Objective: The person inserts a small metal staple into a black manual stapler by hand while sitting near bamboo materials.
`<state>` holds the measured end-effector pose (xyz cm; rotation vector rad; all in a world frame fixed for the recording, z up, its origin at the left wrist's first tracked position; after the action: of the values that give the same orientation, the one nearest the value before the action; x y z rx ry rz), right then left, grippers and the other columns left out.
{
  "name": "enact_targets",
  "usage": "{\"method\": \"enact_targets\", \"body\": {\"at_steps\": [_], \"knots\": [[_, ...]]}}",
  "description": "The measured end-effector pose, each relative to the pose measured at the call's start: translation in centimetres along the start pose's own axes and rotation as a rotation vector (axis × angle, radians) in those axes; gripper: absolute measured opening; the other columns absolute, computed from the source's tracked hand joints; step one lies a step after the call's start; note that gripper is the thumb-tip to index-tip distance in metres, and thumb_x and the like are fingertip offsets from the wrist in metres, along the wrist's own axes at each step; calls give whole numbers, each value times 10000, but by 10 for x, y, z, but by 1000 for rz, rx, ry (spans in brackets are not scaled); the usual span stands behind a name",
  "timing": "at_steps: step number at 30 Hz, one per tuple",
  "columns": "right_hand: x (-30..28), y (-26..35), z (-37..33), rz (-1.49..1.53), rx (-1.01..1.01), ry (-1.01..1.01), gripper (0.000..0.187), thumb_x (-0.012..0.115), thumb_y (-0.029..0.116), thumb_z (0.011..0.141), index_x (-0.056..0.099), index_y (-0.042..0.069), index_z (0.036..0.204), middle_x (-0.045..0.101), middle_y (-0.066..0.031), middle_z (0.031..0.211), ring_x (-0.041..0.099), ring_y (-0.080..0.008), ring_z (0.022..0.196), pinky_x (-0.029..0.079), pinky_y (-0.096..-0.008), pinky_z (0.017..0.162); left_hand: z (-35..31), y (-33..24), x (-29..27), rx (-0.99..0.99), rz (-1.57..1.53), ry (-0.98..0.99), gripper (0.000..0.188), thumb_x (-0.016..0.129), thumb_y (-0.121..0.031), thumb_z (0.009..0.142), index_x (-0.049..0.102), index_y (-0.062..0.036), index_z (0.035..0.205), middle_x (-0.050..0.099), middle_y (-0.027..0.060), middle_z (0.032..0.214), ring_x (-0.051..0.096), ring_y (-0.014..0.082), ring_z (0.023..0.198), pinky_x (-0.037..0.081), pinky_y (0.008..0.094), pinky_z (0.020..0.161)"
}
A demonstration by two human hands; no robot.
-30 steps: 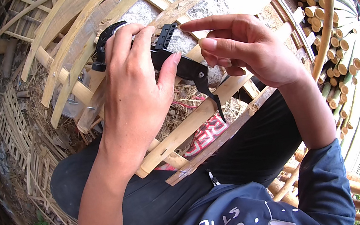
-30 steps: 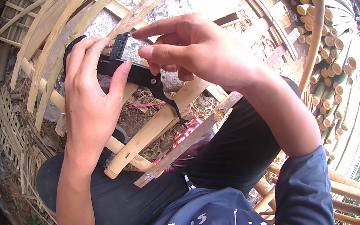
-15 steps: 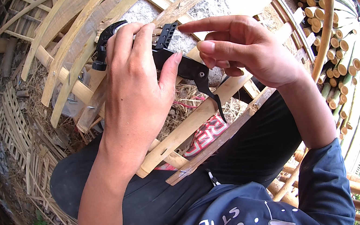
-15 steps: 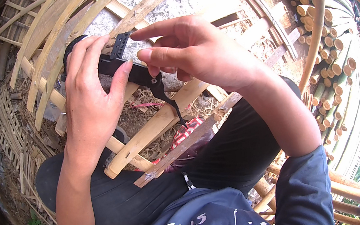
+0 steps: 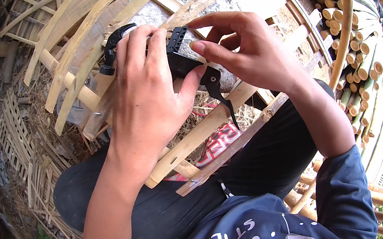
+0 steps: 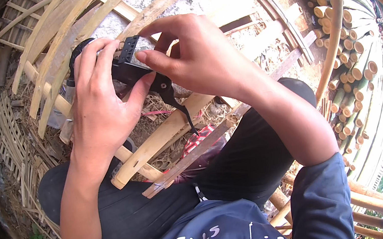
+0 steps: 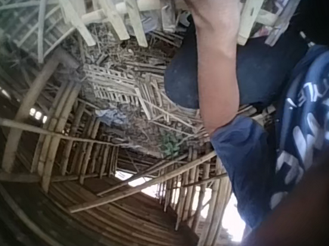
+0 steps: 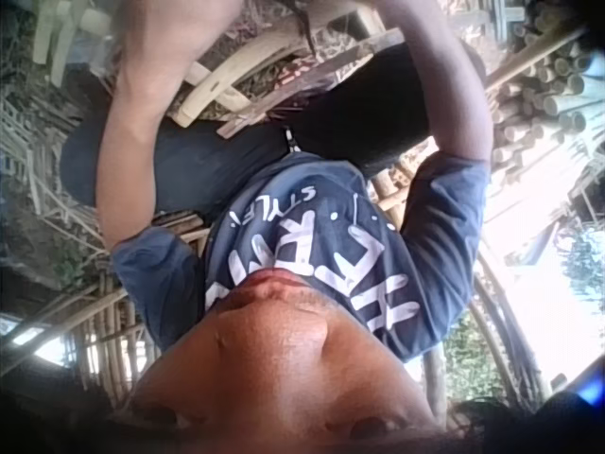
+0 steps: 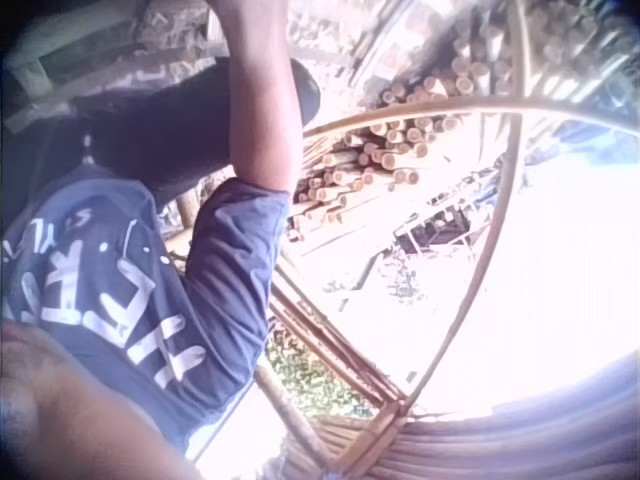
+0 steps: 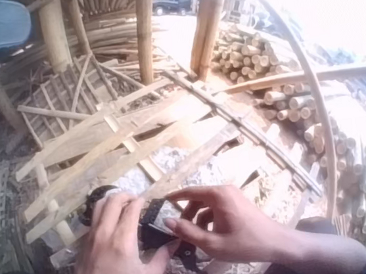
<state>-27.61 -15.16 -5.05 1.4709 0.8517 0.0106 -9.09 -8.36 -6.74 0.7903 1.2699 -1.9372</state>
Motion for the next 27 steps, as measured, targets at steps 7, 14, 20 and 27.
{"method": "enact_targets", "body": {"at_steps": [7, 14, 20, 27], "knots": [[-2, 6, 5, 2, 72, 8, 399, 748, 233, 954, 700, -92, 1181, 768, -176, 848, 744, -177, 648, 580, -315, 608, 1, -2, -4, -32, -40, 28, 749, 947, -202, 686, 579, 57, 1285, 575, 200, 1283, 581, 391, 1200, 490, 460, 1029], [3, 16, 15, 58, 89, 0, 190, 712, 106, 963, 718, -79, 1005, 766, -158, 822, 735, -155, 608, 567, -320, 532, 2, 2, -4, -58, -89, 27, 717, 963, -173, 641, 585, 8, 1222, 581, 164, 1196, 602, 366, 1129, 509, 452, 965], [1, 14, 9, 187, 120, 28, 169, 716, 78, 955, 709, -73, 1031, 762, -116, 823, 732, -130, 628, 544, -253, 488, -4, 0, -3, -56, -111, 1, 740, 970, -168, 619, 586, -1, 1229, 590, 154, 1201, 621, 360, 1090, 524, 434, 938], [2, 13, 9, 225, 105, 21, 175, 724, 67, 952, 701, -76, 1051, 756, -106, 814, 736, -127, 655, 560, -254, 503, -5, -1, -4, -44, -132, -18, 751, 972, -173, 615, 581, -21, 1237, 602, 146, 1237, 583, 350, 1180, 495, 444, 990]]}}
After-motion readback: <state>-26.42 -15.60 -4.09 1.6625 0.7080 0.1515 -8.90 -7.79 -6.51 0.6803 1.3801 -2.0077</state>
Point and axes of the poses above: each hand's wrist, its own z-axis towards the middle knuckle, its own x-axis out of the palm, y = z × x, the point moved 1 cm from there along z, towards the middle knuckle
